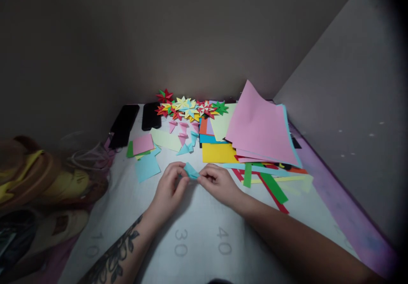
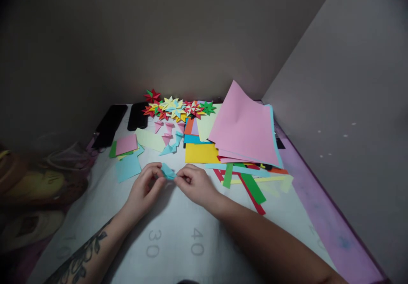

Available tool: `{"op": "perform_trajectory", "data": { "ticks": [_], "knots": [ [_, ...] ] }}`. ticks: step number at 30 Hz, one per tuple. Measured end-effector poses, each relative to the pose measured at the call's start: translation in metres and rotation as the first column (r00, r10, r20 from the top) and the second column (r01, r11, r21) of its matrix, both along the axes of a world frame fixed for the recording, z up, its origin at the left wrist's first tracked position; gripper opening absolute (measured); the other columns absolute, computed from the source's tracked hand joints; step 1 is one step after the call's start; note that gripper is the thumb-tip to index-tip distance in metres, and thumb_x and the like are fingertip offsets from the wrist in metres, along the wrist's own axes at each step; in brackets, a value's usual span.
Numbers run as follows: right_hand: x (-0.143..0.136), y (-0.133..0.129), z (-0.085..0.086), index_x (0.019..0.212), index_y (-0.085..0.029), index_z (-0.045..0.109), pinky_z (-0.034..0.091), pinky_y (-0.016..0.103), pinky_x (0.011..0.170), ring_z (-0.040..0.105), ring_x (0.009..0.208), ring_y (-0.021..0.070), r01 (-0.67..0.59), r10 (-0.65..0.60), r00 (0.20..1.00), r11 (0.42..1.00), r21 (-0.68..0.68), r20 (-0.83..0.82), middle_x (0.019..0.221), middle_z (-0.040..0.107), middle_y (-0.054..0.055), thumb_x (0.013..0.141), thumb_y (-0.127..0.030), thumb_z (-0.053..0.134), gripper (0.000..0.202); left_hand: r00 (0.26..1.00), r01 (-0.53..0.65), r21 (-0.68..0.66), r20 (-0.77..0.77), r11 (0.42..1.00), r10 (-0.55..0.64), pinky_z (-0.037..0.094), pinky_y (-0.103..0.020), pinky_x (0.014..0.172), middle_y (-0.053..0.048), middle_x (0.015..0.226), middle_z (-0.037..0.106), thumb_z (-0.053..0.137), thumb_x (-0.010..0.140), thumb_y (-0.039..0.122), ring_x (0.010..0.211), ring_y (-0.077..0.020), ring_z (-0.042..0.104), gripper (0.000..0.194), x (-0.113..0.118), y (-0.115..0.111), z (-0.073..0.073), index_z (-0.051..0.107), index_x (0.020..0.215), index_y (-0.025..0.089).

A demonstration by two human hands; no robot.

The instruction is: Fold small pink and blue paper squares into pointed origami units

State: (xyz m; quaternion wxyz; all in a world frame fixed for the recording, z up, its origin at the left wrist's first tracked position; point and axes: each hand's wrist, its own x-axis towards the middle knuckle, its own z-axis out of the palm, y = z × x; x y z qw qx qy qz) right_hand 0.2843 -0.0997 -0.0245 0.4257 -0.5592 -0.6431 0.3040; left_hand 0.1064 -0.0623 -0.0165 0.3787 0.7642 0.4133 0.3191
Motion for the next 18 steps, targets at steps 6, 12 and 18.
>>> {"op": "perform_trajectory", "data": {
  "ticks": [6,12,18],
  "knots": [
    [-0.003,-0.001,-0.002,0.063,-0.019,0.053,0.039,0.023,0.057,0.051,0.062,0.0121,-0.007,0.005,0.999,0.999,0.031,0.036,0.066,0.052,-0.001,0.081,-0.014,0.053,0.019,0.96,-0.069,-0.375,0.226,0.924,0.163,0.044,-0.023,0.063,0.003,0.078,0.05,0.061,0.075,0.025,0.071,-0.0116,0.054,0.04,0.01,-0.003,-0.008,0.038,0.109,0.022],
    [-0.007,-0.002,-0.002,0.064,-0.018,0.053,0.039,0.023,0.059,0.05,0.065,0.0119,-0.054,0.052,0.996,0.998,0.023,0.072,0.067,0.051,-0.001,0.081,-0.012,0.052,0.018,0.957,-0.096,-0.432,0.207,0.897,0.202,0.031,-0.019,0.05,0.01,0.058,0.031,0.061,0.075,0.024,0.051,-0.0077,0.036,0.03,0.012,-0.004,-0.001,0.046,0.1,0.021],
    [-0.01,-0.001,0.0,0.064,-0.018,0.053,0.037,0.023,0.058,0.05,0.065,0.0119,-0.059,0.06,0.997,0.998,-0.015,0.055,0.068,0.05,-0.001,0.08,-0.014,0.054,0.016,0.957,-0.089,-0.47,0.205,0.878,0.207,0.03,-0.019,0.049,0.01,0.055,0.037,0.064,0.072,0.025,0.05,-0.0072,0.037,0.027,0.011,-0.004,0.006,0.049,0.093,0.018]
  ]
}}
